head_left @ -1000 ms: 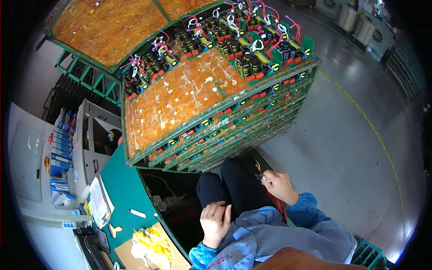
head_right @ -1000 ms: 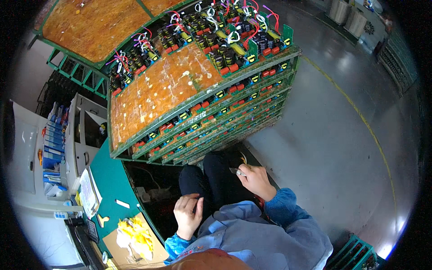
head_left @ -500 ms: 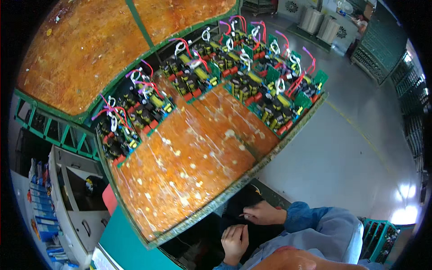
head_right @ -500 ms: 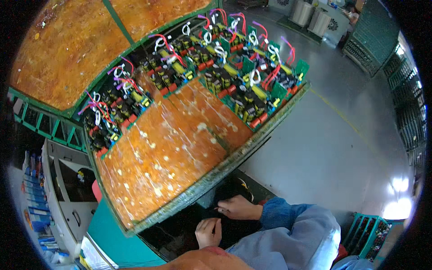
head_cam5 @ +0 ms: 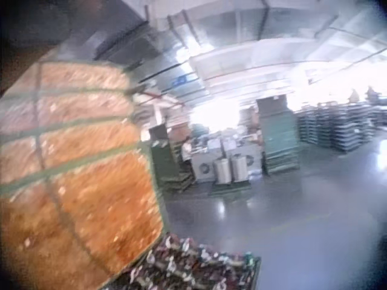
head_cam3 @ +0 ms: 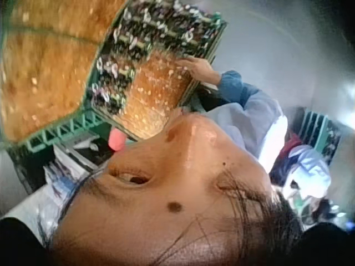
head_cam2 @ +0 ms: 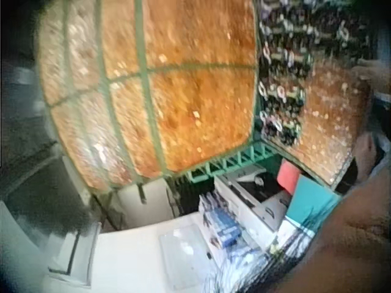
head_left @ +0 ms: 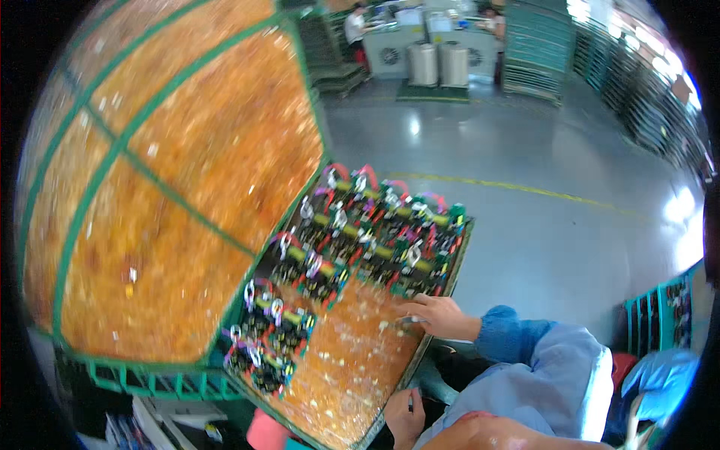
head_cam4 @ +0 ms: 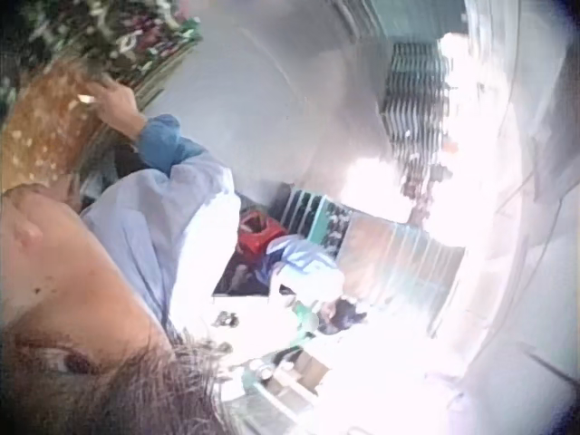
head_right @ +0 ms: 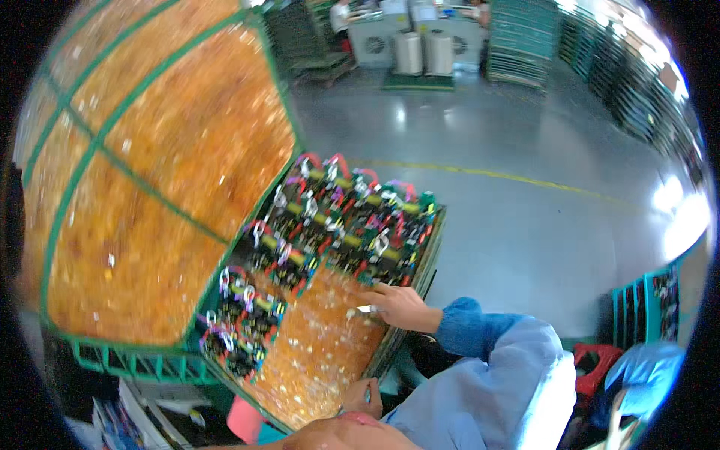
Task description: The person assembles electronic circuit boards by hand, sorting capacitors and other electronics components onto the boards, then placing the completed circuit boards into shipping racks. Tweezers are used to precisely position the small components.
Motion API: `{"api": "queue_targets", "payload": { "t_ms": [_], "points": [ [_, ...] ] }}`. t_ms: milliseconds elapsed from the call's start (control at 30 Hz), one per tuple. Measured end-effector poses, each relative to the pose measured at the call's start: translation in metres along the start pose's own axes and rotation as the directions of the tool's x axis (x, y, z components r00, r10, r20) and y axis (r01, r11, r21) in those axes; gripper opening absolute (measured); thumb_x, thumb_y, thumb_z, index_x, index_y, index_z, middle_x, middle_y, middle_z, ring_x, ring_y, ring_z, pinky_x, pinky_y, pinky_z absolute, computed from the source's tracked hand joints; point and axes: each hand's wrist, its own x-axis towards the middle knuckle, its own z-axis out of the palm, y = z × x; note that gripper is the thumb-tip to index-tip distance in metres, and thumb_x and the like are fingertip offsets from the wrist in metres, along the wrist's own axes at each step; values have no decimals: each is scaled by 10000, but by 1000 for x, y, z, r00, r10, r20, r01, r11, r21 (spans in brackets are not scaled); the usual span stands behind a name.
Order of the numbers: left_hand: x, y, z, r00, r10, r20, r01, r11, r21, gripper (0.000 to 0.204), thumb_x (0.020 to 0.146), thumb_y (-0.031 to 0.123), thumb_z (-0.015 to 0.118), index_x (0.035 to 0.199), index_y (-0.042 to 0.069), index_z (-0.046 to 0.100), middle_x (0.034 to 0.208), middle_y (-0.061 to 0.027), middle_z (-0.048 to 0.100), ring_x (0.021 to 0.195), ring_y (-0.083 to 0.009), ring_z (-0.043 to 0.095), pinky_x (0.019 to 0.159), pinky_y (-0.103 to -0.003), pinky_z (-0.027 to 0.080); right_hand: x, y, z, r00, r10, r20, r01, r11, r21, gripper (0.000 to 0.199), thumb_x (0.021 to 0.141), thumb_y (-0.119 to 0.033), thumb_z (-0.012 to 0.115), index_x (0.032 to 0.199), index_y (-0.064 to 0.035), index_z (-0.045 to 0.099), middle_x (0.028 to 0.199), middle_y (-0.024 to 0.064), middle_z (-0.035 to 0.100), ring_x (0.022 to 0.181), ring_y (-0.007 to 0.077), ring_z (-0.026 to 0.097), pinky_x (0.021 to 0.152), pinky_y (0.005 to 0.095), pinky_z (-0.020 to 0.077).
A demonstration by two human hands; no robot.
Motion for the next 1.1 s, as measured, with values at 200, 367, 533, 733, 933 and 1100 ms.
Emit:
{"api": "queue_targets", "payload": {
  "t_ms": [200, 367, 533, 733, 933, 1100],
  "points": [
    [59, 14, 42, 975, -83, 204, 116, 981, -157, 157, 900, 163, 644, 998, 50, 692, 876, -132, 698, 793, -291, 676, 721, -379, 530, 41, 63, 26, 997, 72, -17, -73, 993, -93, 408, 882, -232, 638, 1253, -100, 531, 1150, 133, 533, 941, 332, 623, 724, 454, 548],
    [108, 47, 54, 922, 170, 349, -142, 984, -105, 161, 884, 159, 655, 1001, 54, 692, 850, -137, 685, 774, -310, 661, 704, -400, 522, 57, 73, 24, 987, -19, -157, -13, 980, -197, 530, 901, -420, 635, 1241, -31, 515, 1157, 189, 520, 978, 368, 593, 692, 431, 561],
    [131, 12, 23, 901, -187, 391, 86, 961, 263, 231, 894, 214, 646, 1035, 33, 671, 941, -170, 681, 869, -364, 644, 773, -457, 507, 62, 88, 34, 995, -5, -105, -17, 979, -204, 523, 865, -461, 665, 1129, -22, 563, 1134, 190, 512, 959, 357, 585, 672, 418, 542],
    [126, -107, -63, 933, -359, 4, 269, 707, 654, 383, 903, 282, 642, 1152, -6, 604, 1151, -215, 620, 1024, -402, 590, 872, -501, 473, 46, 76, 46, 999, 33, -11, -35, 941, -336, 601, 933, -508, 557, 1339, -65, 528, 1289, 208, 476, 1009, 356, 568, 636, 394, 565],
    [113, -212, -128, 906, -192, -377, 417, 560, 716, 595, 873, 341, 668, 1307, -22, 483, 1403, -250, 441, 1241, -455, 436, 993, -543, 394, 47, 66, 59, 989, 146, -1, -135, 914, -383, 513, 909, -494, 585, 1240, -101, 577, 1222, 185, 497, 1028, 367, 554, 648, 435, 573],
    [111, -254, -136, 936, -300, -182, 334, 598, 729, 728, 883, 476, 641, 1414, 28, 421, 1412, -219, 437, 1334, -425, 362, 1094, -588, 290, 52, 55, 54, 990, 137, -29, -138, 915, -380, 506, 924, -493, 577, 1244, -101, 575, 1213, 172, 496, 1033, 364, 553, 672, 440, 577]
  ]
}}
